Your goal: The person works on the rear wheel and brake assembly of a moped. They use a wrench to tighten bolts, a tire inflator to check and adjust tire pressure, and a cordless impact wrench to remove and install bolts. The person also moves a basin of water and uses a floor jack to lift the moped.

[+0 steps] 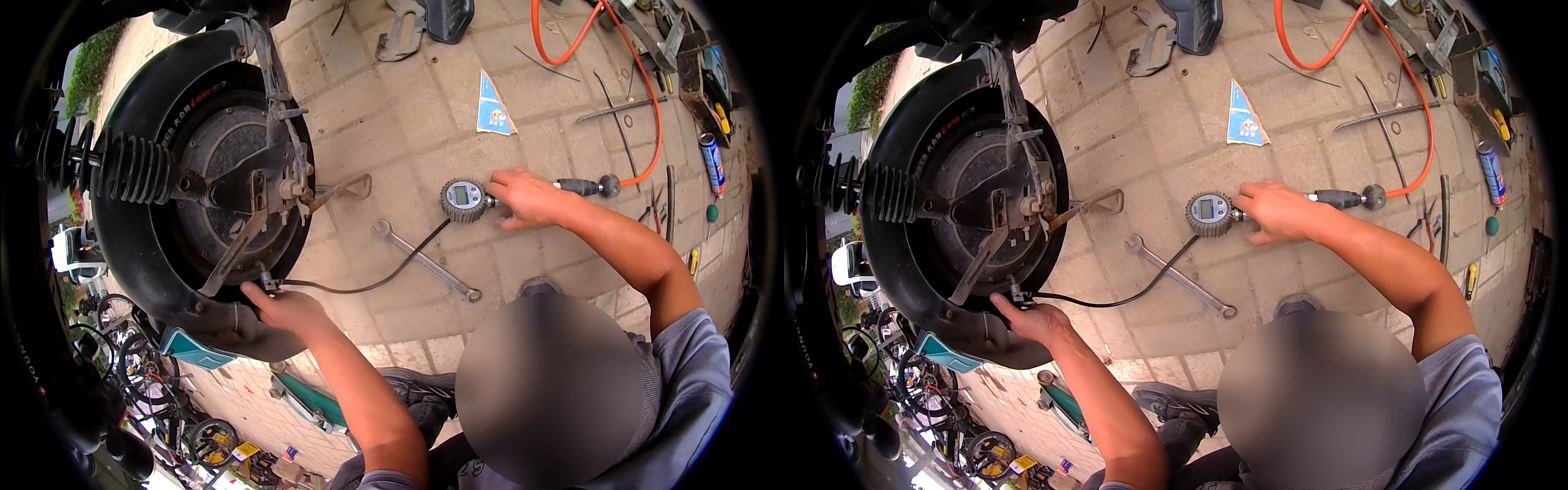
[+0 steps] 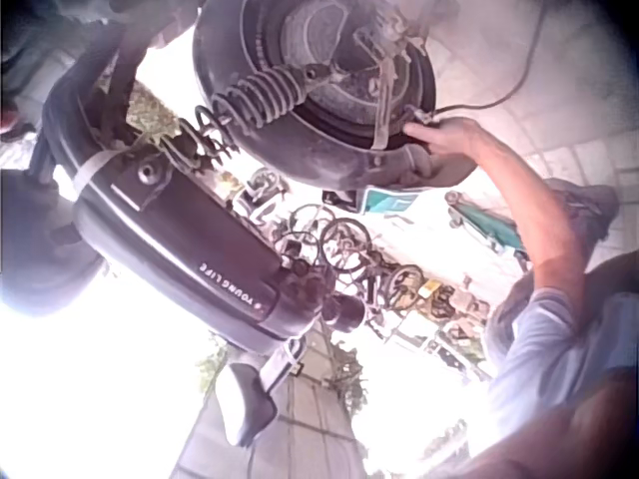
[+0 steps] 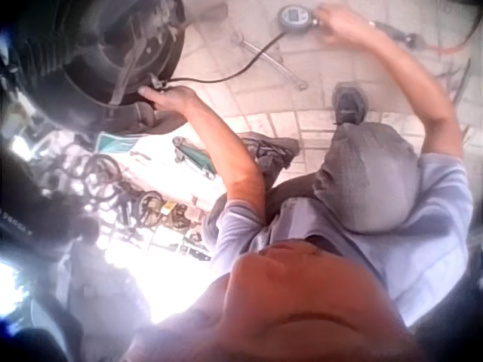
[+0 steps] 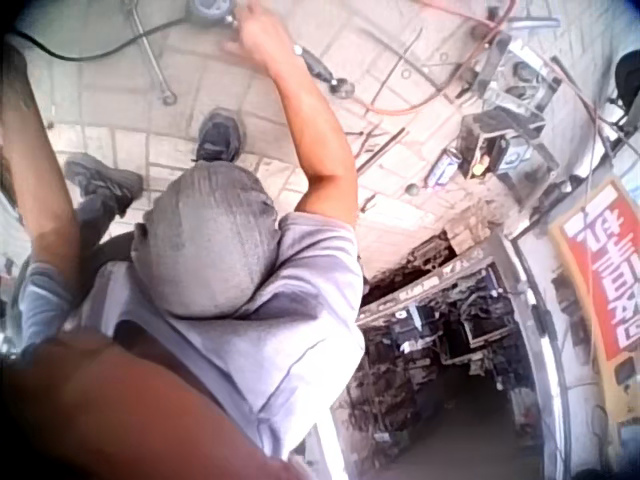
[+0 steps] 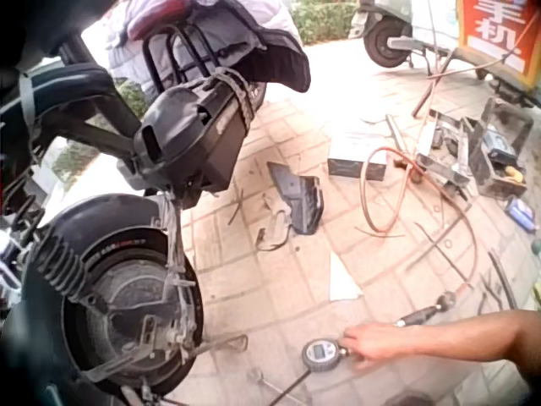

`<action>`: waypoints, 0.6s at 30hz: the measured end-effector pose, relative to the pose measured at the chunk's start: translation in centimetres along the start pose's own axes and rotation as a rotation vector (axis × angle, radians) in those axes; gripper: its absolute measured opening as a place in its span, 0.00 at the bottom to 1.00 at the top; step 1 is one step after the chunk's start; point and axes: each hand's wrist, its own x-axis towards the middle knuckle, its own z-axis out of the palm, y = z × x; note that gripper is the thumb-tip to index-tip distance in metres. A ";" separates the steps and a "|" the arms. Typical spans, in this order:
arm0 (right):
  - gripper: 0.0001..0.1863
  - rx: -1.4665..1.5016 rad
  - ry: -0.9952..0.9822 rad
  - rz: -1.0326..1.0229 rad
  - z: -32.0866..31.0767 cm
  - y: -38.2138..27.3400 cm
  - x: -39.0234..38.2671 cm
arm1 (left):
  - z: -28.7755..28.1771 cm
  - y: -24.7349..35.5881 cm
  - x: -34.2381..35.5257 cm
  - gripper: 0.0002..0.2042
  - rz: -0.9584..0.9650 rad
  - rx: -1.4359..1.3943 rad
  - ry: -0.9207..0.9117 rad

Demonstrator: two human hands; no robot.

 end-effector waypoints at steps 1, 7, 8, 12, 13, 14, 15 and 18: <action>0.28 0.013 0.022 0.017 0.4 -0.3 0.1 | -1.2 -0.6 0.5 0.31 0.023 0.002 -0.074; 0.35 0.056 0.016 -0.088 0.4 0.2 0.1 | -6.1 -6.3 4.9 0.36 -0.073 -0.353 -0.501; 0.37 0.064 -0.007 -0.093 0.0 0.3 -0.1 | -6.2 -6.4 5.2 0.37 -0.085 -0.406 -0.617; 0.38 0.158 -0.110 0.023 -0.7 0.3 0.1 | -6.9 -6.9 5.8 0.34 -0.087 -0.295 -0.597; 0.38 0.162 -0.128 0.026 -0.8 0.5 0.4 | -7.0 -7.2 5.9 0.33 -0.087 -0.285 -0.563; 0.38 0.169 -0.150 0.032 -0.5 0.7 0.5 | -6.7 -6.7 5.4 0.31 -0.090 -0.272 -0.529; 0.37 0.167 -0.130 0.022 -0.2 0.7 0.4 | -6.5 -6.4 5.0 0.30 -0.094 -0.258 -0.495; 0.33 0.154 -0.037 -0.016 0.3 0.8 0.2 | -6.4 -6.0 4.8 0.28 -0.096 -0.270 -0.495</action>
